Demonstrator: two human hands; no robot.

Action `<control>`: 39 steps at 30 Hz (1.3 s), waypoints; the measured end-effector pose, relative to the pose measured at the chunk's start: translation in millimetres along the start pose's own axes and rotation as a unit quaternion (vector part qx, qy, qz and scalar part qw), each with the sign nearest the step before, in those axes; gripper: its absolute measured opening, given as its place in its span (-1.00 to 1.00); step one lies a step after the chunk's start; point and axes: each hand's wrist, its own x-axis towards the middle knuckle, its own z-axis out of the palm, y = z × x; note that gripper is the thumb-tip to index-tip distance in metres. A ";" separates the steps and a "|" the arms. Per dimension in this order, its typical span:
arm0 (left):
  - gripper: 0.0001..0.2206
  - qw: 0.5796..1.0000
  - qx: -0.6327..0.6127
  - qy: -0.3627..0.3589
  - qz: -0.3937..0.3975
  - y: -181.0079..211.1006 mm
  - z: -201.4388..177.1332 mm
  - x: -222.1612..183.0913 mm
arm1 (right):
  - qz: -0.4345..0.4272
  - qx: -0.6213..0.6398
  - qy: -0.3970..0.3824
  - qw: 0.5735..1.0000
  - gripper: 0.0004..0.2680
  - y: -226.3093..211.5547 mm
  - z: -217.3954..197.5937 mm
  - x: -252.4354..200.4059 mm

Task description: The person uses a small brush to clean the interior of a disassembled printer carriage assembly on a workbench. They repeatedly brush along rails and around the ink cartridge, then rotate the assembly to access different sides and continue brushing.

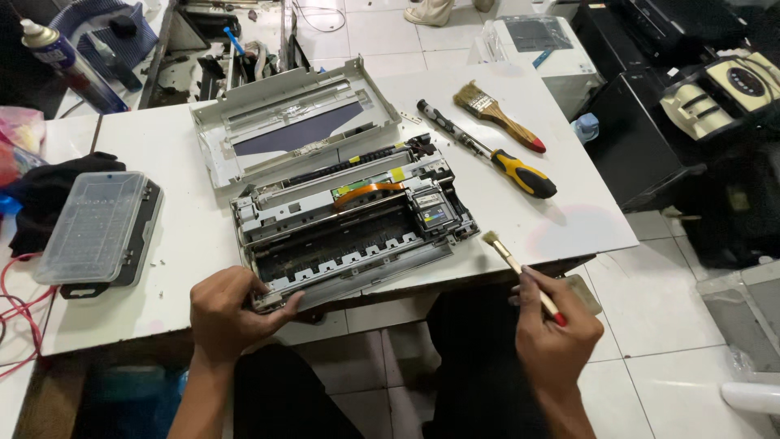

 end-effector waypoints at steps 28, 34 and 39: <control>-0.47 1.000 0.011 -0.013 -0.016 -1.1 0.3 0.5 | -0.108 -0.086 -0.091 0.986 -0.89 -0.3 -3.5 10.0; -0.50 1.000 0.008 -0.001 0.009 -1.2 1.7 1.2 | -0.078 -0.017 -0.067 0.995 -0.93 -3.9 4.5 8.4; -0.51 1.000 0.006 -0.003 -0.008 -4.7 3.8 -3.5 | -0.112 0.067 -0.087 0.988 -0.95 -1.1 7.8 -10.4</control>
